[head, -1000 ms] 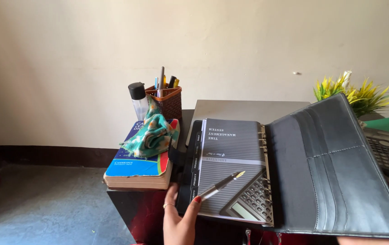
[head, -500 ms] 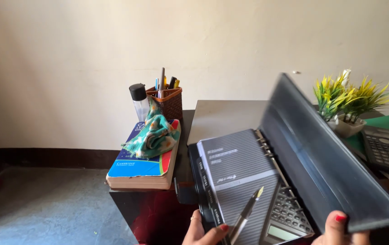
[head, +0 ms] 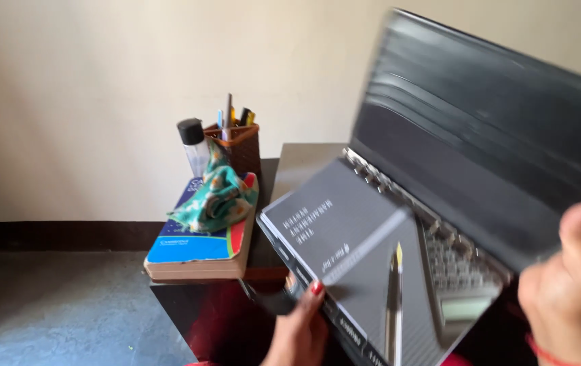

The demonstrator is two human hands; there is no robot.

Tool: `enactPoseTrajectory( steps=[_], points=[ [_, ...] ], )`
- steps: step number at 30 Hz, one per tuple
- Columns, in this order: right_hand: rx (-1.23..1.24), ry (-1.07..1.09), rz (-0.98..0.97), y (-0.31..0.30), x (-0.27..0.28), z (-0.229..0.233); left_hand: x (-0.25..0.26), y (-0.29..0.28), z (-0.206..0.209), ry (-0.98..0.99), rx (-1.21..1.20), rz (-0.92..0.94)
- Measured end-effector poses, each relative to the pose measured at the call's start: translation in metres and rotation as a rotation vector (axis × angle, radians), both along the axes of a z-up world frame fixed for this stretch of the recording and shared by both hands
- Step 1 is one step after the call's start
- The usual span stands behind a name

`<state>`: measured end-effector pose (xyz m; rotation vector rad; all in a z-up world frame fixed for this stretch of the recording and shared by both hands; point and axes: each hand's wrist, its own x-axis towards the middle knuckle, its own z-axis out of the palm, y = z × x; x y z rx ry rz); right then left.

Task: The person wipes the covers and pages of a dictionary and a black planner with a green patterned cloth. They flip through the planner pages while wiping each section, then close the planner and place the cloth on top of the dictionary.

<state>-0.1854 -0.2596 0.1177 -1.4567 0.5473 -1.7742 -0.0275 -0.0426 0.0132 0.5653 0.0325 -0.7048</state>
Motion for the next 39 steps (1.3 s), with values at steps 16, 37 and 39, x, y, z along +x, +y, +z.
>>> enactPoseTrajectory(
  steps=[16, 37, 39],
  points=[
    [-0.572, 0.310, 0.167, -0.044, 0.094, 0.044, 0.033, 0.029, 0.085, -0.635, 0.744, -0.089],
    [-0.244, 0.462, 0.247, -0.138, 0.131, -0.044, 0.164, -0.051, 0.093, -1.452, 0.821, 0.412],
    [-0.247, 0.398, 0.267, -0.101, 0.126, -0.025, 0.155, -0.061, 0.100, -1.581, 0.874, 0.293]
  ],
)
